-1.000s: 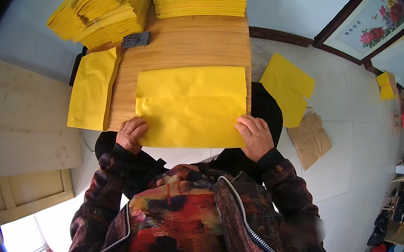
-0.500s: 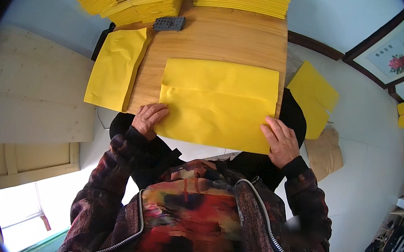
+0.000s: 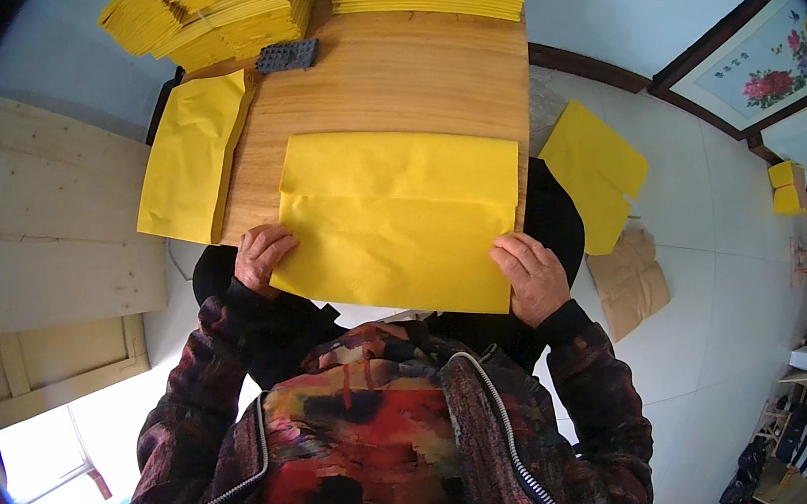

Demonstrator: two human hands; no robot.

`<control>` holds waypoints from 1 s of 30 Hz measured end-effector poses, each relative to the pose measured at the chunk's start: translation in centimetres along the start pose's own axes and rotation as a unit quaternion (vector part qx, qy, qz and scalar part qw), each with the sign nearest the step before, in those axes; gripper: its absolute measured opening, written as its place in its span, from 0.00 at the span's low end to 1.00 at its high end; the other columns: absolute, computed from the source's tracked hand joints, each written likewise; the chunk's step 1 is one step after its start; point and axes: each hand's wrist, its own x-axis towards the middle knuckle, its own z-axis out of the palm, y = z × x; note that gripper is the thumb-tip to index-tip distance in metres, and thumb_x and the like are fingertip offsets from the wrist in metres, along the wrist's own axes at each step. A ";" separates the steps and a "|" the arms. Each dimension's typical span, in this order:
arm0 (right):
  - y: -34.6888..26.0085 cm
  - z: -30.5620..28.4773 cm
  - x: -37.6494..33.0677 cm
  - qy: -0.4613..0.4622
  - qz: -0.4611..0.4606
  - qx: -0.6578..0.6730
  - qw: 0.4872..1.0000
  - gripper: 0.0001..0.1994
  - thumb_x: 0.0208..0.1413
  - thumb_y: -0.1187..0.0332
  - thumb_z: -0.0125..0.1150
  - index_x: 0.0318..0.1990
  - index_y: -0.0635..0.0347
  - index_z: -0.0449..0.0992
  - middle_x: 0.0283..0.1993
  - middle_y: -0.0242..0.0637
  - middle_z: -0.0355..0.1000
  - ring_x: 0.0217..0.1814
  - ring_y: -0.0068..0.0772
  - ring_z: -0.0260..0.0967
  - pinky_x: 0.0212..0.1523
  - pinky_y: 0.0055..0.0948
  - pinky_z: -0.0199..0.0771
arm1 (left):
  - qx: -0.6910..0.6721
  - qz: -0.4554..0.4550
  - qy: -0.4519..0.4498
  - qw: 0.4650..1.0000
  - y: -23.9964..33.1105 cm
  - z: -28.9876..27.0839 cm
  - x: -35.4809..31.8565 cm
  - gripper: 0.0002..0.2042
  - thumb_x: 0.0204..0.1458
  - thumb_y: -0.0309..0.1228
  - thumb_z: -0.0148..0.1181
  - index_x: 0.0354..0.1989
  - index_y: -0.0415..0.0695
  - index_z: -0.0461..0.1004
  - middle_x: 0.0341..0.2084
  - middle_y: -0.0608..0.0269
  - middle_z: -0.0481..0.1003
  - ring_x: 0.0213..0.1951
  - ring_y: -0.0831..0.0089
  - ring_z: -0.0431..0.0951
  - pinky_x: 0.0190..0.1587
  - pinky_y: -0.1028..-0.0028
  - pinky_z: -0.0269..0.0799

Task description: The person folds yellow paper sheets on a wooden table. They fold each sheet in half, then fold the sides inward, and finally fold the bottom up to form a packet. The finished packets are stacked on the table.

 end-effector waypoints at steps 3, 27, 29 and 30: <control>0.0 -0.2 0.5 -0.003 0.001 0.008 1.000 0.18 0.46 0.73 0.61 0.48 0.59 0.71 0.53 0.38 0.68 0.57 0.43 0.65 0.54 0.35 0.67 | 0.038 0.020 0.022 0.999 -0.5 -0.1 0.3 0.17 0.42 0.25 0.60 0.44 0.45 0.75 0.48 0.59 0.73 0.53 0.56 0.71 0.53 0.59 0.67; 0.8 -1.1 1.3 -0.012 0.050 0.124 0.991 0.14 0.45 0.75 0.61 0.42 0.61 0.74 0.50 0.40 0.70 0.52 0.47 0.67 0.51 0.36 0.69 | -0.135 -0.044 0.007 0.990 -1.3 -0.2 1.8 0.13 0.36 0.25 0.69 0.34 0.49 0.80 0.38 0.62 0.77 0.46 0.62 0.76 0.49 0.62 0.66; 1.1 -1.1 1.4 -0.015 0.061 0.138 0.988 0.12 0.45 0.76 0.61 0.41 0.62 0.75 0.49 0.40 0.71 0.51 0.46 0.68 0.51 0.36 0.69 | -0.140 -0.034 0.011 0.989 -1.4 -0.1 2.0 0.13 0.36 0.24 0.69 0.34 0.49 0.80 0.37 0.62 0.78 0.46 0.62 0.76 0.47 0.64 0.68; 1.2 -1.1 1.4 -0.017 0.069 0.146 0.987 0.12 0.45 0.76 0.61 0.40 0.62 0.75 0.48 0.41 0.72 0.51 0.46 0.68 0.51 0.35 0.69 | -0.146 -0.032 0.010 0.989 -1.6 -0.1 2.2 0.13 0.37 0.24 0.69 0.34 0.48 0.80 0.37 0.62 0.78 0.45 0.62 0.76 0.47 0.65 0.69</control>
